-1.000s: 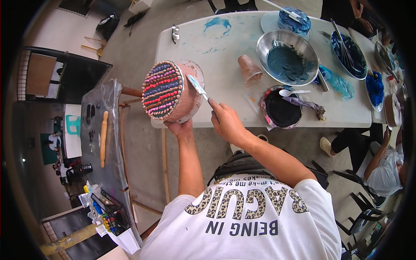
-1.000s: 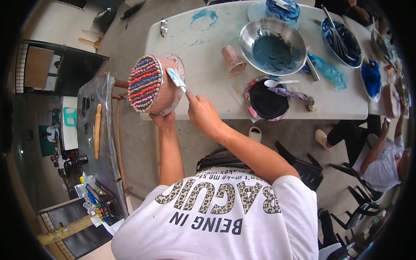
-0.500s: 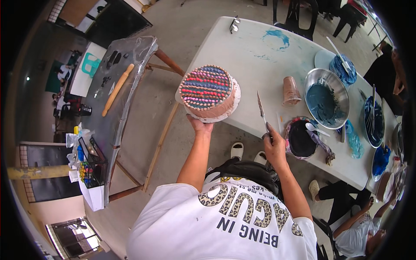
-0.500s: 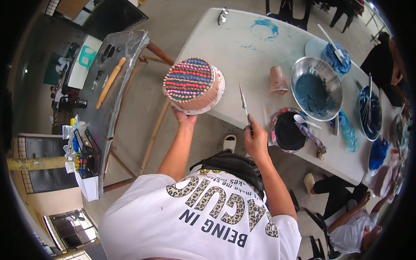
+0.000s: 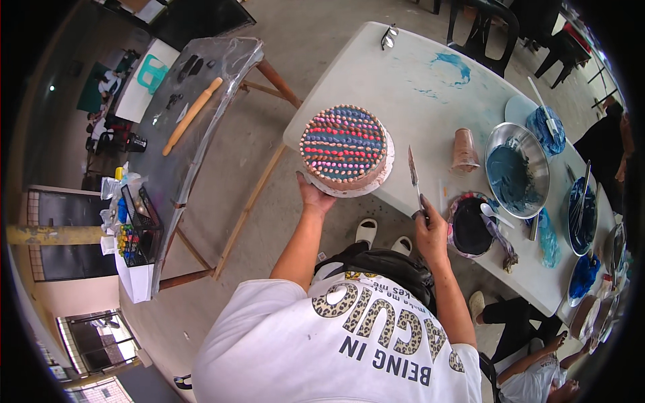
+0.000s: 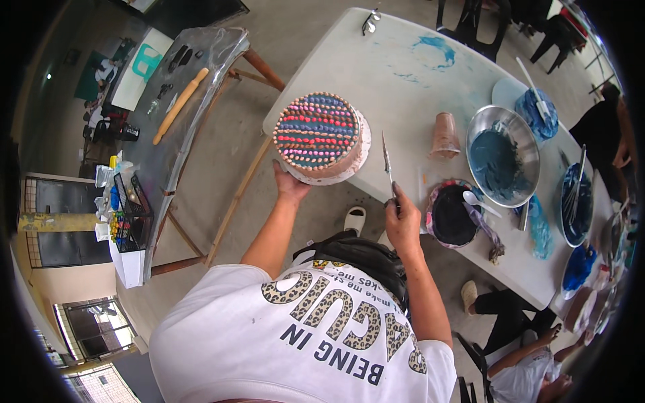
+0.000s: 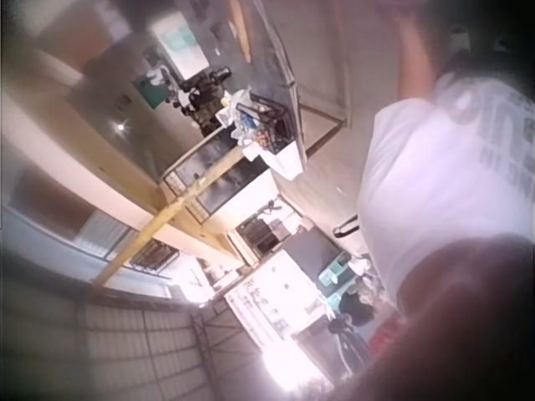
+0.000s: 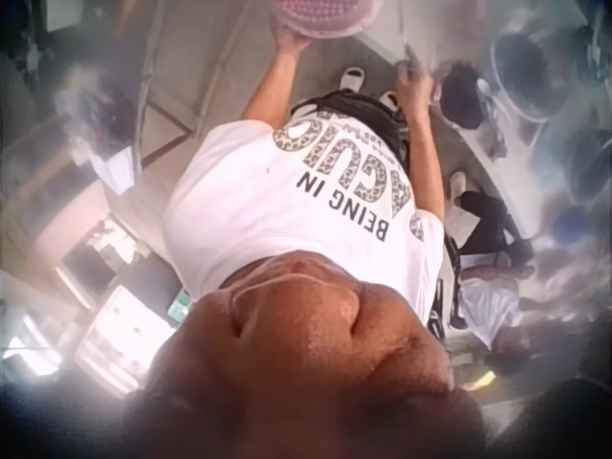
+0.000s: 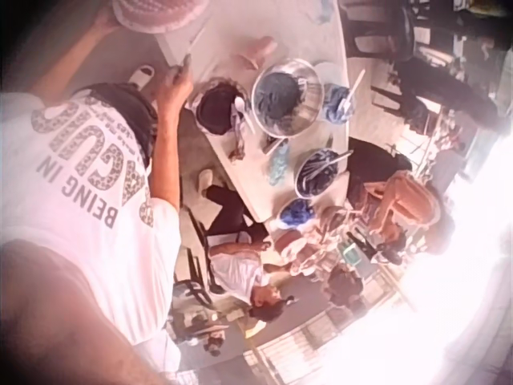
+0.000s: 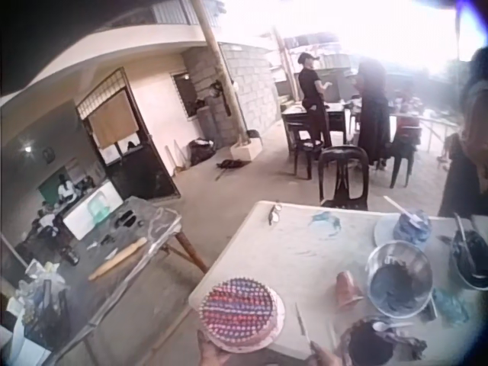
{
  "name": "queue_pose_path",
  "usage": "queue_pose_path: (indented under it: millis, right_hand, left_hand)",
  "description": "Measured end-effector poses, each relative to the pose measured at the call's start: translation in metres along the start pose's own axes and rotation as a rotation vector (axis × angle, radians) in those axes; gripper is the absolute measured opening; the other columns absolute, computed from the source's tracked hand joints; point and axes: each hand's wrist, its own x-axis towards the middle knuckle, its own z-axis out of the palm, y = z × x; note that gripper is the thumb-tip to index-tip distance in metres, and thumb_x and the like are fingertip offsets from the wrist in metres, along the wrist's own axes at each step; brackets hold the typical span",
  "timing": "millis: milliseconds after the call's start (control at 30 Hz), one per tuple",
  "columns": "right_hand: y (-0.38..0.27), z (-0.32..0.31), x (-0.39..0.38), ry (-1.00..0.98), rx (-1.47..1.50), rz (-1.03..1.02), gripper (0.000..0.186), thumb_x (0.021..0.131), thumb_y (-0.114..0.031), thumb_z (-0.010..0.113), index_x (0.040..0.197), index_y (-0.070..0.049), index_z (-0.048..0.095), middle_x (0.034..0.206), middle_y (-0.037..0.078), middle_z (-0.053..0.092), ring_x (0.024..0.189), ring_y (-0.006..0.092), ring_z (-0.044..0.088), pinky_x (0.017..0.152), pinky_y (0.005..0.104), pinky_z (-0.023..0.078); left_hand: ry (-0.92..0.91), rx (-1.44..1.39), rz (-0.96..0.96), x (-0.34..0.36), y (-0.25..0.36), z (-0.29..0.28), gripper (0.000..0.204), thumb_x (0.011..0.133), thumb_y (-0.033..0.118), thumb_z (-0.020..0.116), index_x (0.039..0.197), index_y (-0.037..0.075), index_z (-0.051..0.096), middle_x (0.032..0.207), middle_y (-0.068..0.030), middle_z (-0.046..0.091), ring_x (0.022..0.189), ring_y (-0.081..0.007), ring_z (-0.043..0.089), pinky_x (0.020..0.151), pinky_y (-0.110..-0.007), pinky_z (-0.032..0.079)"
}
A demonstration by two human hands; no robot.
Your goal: The person uses a small spatula to spread a pink paste onto the side of a round craft object that is topped with colorful pins, smoothing the material around the side.
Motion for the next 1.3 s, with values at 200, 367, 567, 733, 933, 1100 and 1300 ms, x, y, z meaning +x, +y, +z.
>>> queue_pose_path:
  millis: [200, 367, 567, 733, 933, 1100, 1300]
  right_hand:
    - [-0.004, 0.002, -0.002, -0.017, -0.005, -0.003, 0.040, 0.090, -0.001, 0.051, 0.129, 0.003, 0.054, 0.074, -0.003, 0.050, 0.063, 0.0031, 0.041, 0.054, 0.0198, 0.035]
    - [-0.004, 0.006, -0.002, 0.018, 0.032, -0.018, 0.038, 0.088, -0.004, 0.055, 0.126, 0.003, 0.057, 0.065, 0.003, 0.051, 0.057, 0.0063, 0.043, 0.053, 0.0245, 0.040]
    - [-0.030, 0.009, 0.001, 0.044, 0.079, -0.048, 0.037, 0.088, -0.003, 0.055, 0.125, 0.003, 0.057, 0.068, 0.005, 0.053, 0.058, 0.0060, 0.043, 0.053, 0.0245, 0.039]
    - [-0.043, 0.025, 0.009, 0.086, 0.131, -0.054, 0.038, 0.087, -0.004, 0.054, 0.124, 0.003, 0.057, 0.080, 0.019, 0.060, 0.063, 0.0186, 0.055, 0.062, 0.0306, 0.046]
    - [-0.041, 0.042, 0.015, 0.142, 0.100, -0.125, 0.039, 0.088, -0.005, 0.053, 0.125, 0.004, 0.056, 0.076, 0.011, 0.058, 0.064, 0.0145, 0.052, 0.061, 0.0287, 0.045]
    - [-0.041, 0.048, 0.017, 0.190, 0.041, -0.138, 0.039, 0.085, -0.003, 0.052, 0.123, 0.005, 0.056, 0.083, 0.022, 0.061, 0.072, 0.0307, 0.060, 0.070, 0.0370, 0.048]
    - [-0.042, 0.055, 0.017, 0.187, -0.047, -0.150, 0.040, 0.084, -0.004, 0.052, 0.123, 0.005, 0.055, 0.087, 0.024, 0.061, 0.082, 0.0357, 0.061, 0.076, 0.0391, 0.048]
  left_hand:
    - [-0.133, 0.054, -0.004, 0.012, -0.001, -0.011, 0.086, 0.089, 0.073, 0.003, 0.147, 0.017, 0.032, 0.152, -0.0108, 0.032, 0.137, -0.0334, 0.034, 0.111, -0.052, 0.031]
    - [-0.099, 0.075, -0.004, 0.014, -0.001, -0.010, 0.086, 0.089, 0.073, 0.003, 0.147, 0.016, 0.033, 0.151, -0.0106, 0.033, 0.136, -0.0331, 0.035, 0.111, -0.052, 0.032]
    - [-0.108, 0.016, -0.006, 0.007, -0.003, 0.012, 0.073, 0.095, 0.065, 0.020, 0.141, 0.012, 0.040, 0.144, -0.0109, 0.043, 0.131, -0.0318, 0.042, 0.109, -0.051, 0.036]
    - [-0.319, -0.126, 0.002, 0.008, 0.001, 0.026, 0.053, 0.096, 0.044, 0.047, 0.132, 0.006, 0.049, 0.136, -0.0122, 0.052, 0.126, -0.0323, 0.049, 0.109, -0.052, 0.038]
    - [-0.372, -0.154, -0.072, 0.004, -0.005, 0.051, 0.064, 0.090, 0.054, 0.050, 0.134, 0.008, 0.048, 0.139, -0.0126, 0.049, 0.129, -0.0328, 0.045, 0.110, -0.054, 0.035]
    - [-0.338, -0.066, -0.044, -0.001, -0.009, 0.056, 0.072, 0.086, 0.064, 0.051, 0.136, 0.012, 0.047, 0.140, -0.0108, 0.048, 0.130, -0.0316, 0.044, 0.110, -0.052, 0.036]
    - [-0.353, -0.028, -0.083, -0.002, -0.010, 0.057, 0.072, 0.088, 0.063, 0.049, 0.138, 0.012, 0.045, 0.142, -0.0109, 0.046, 0.130, -0.0318, 0.044, 0.110, -0.052, 0.036]
